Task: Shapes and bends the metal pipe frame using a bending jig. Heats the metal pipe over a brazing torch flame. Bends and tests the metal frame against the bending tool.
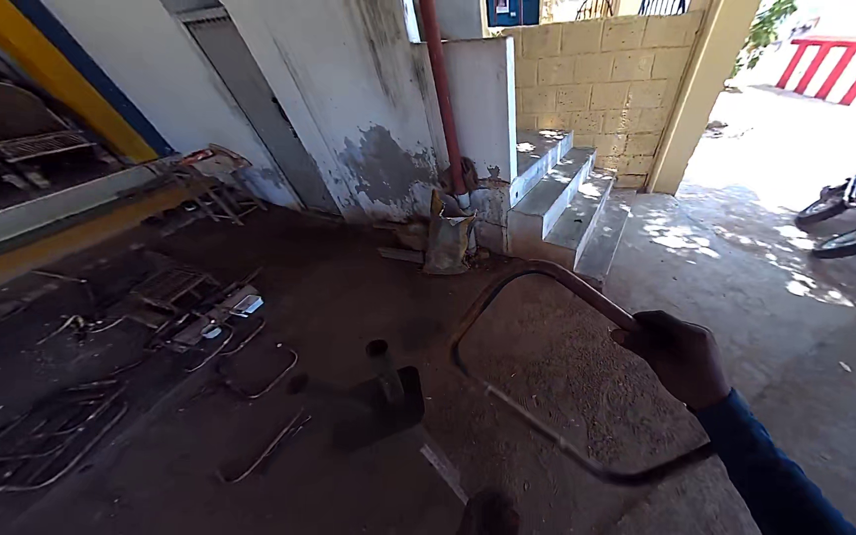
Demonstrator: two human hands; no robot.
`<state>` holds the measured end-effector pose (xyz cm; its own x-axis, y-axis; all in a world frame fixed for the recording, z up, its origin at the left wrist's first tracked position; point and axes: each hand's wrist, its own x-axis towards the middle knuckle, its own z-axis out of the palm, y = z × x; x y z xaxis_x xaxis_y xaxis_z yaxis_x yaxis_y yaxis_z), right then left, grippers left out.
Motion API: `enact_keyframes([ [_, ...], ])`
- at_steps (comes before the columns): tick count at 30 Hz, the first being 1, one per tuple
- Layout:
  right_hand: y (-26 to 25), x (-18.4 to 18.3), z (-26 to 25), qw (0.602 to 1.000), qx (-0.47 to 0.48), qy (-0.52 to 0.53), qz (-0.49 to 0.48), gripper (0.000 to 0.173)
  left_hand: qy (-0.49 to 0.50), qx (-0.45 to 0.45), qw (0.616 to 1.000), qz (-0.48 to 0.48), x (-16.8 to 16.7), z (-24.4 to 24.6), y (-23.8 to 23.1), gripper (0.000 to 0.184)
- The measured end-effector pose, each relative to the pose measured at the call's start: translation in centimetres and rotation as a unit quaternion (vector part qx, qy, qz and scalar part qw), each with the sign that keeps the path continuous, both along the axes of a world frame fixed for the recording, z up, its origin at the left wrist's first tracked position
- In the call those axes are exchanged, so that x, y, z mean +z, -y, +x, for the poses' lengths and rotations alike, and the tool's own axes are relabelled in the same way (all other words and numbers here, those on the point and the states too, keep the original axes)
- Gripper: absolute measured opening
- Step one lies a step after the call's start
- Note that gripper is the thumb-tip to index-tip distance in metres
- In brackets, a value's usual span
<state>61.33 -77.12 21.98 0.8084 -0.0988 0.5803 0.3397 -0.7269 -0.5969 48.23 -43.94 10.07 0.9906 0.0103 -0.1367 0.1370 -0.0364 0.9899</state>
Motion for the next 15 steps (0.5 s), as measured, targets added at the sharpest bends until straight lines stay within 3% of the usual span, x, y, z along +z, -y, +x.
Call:
enact_keyframes([
  [3, -4.9, 2.5, -3.4, 0.998, 0.058, 0.03, -0.017, 0.032, 0.153, -0.017, 0.981, -0.118, 5.4, 1.4, 1.5, 0.079],
  [5, -9.4, 1.8, -5.8, 0.989, 0.123, 0.049, -0.068, 0.027, 0.201, 0.014, 0.953, -0.227, 9.0, 3.4, 2.9, 0.09],
  [8, -14.8, -1.5, -8.6, 0.973, 0.161, 0.065, -0.154, 0.036, 0.131, 0.16, 0.903, -0.378, 11.3, 6.1, 3.7, 0.057],
  [11, -17.1, -3.7, -9.6, 0.967, 0.181, 0.002, -0.181, 0.052, 0.08, 0.186, 0.87, -0.45, 10.5, 7.9, 2.6, 0.04],
  [13, -18.4, -5.0, -9.5, 0.967, 0.197, -0.041, -0.16, 0.058, 0.06, 0.187, 0.876, -0.44, 9.9, 9.0, 2.0, 0.034],
  [15, -20.0, -6.6, -9.7, 0.966, 0.204, -0.083, -0.137, 0.062, 0.027, 0.199, 0.906, -0.373, 8.9, 10.2, 1.7, 0.036],
])
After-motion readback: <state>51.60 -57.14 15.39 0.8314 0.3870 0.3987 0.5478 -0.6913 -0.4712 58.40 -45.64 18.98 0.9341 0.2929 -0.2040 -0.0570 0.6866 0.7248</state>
